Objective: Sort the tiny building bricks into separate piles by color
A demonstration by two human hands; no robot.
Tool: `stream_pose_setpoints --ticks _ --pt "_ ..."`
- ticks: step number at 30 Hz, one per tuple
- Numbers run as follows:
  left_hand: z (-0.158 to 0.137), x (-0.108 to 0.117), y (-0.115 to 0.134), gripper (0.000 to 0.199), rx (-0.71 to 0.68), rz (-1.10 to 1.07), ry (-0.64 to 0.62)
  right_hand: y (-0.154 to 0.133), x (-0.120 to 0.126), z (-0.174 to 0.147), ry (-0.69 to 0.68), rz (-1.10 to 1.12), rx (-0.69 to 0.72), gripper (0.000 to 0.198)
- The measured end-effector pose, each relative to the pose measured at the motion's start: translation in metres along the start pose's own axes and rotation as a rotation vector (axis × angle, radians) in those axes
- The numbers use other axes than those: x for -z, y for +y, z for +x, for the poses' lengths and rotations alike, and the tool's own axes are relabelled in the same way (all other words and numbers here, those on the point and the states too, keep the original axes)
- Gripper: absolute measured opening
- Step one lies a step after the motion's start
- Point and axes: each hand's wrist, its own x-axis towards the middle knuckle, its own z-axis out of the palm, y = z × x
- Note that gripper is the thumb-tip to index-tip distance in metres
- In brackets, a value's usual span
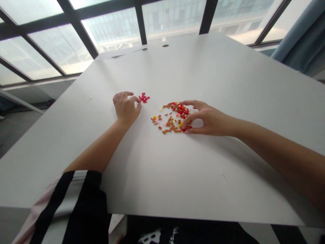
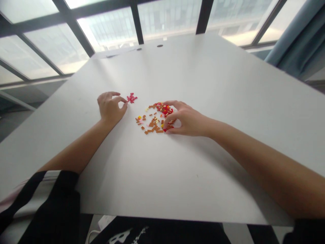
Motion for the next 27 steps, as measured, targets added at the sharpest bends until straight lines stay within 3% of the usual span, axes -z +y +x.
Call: stream_pose_setpoints --ticks 9,18,27 --pt "-0.002 0.001 0.004 0.013 -0.026 0.027 -0.046 0.003 0.0 -0.001 -0.015 -0.004 0.007 0.011" --pt "-0.002 -0.01 -0.006 0.007 -0.127 0.001 0.104 0.003 -0.001 -0.001 -0.032 -0.033 0.037 0.014" --pt "-0.011 0.004 0.023 0.005 -0.358 -0.07 0.122 0.004 -0.012 0.001 0.054 -0.144 -0.005 0.014"
